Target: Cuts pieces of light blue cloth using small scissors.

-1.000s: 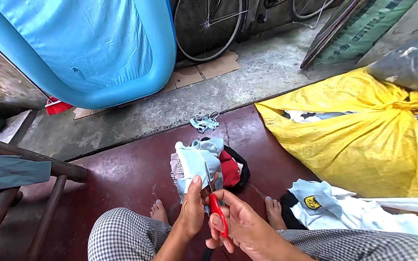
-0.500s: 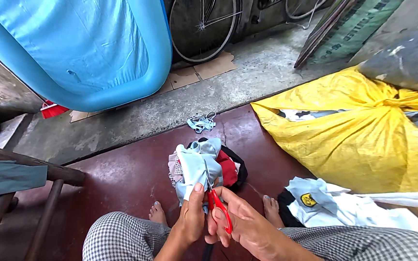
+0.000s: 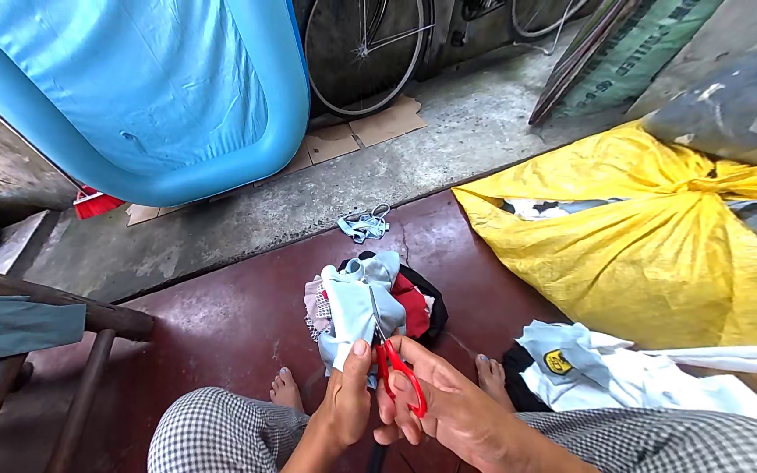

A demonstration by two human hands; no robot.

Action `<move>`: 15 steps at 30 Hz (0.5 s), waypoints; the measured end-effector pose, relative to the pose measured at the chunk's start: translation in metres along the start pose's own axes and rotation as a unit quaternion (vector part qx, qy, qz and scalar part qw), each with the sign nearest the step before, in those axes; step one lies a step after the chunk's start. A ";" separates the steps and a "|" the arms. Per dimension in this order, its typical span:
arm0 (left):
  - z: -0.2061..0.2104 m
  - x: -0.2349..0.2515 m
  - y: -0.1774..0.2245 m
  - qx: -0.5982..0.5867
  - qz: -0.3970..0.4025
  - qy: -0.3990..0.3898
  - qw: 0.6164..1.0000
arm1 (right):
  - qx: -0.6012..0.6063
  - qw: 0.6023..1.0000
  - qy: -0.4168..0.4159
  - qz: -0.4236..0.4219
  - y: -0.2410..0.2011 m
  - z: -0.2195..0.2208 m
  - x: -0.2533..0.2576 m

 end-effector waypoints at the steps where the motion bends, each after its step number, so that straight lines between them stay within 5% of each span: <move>1: 0.000 0.000 0.001 0.004 0.004 0.000 1.000 | 0.004 1.000 0.000 0.002 0.000 0.000 0.000; 7: -0.002 -0.002 -0.002 -0.012 0.002 0.006 1.000 | 0.026 0.999 0.038 -0.002 0.001 -0.001 -0.001; 15: 0.002 -0.005 0.003 -0.034 0.033 -0.010 0.999 | 0.039 0.999 -0.012 0.002 -0.005 -0.001 -0.003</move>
Point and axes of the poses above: each hand's wrist, its own x-axis towards the middle knuckle, its own z-axis out of the palm, y = z × x, the point moved 10 cm from there along x, towards the middle knuckle, and after that the axes turned 13 degrees about z, right-handed, at the moved point
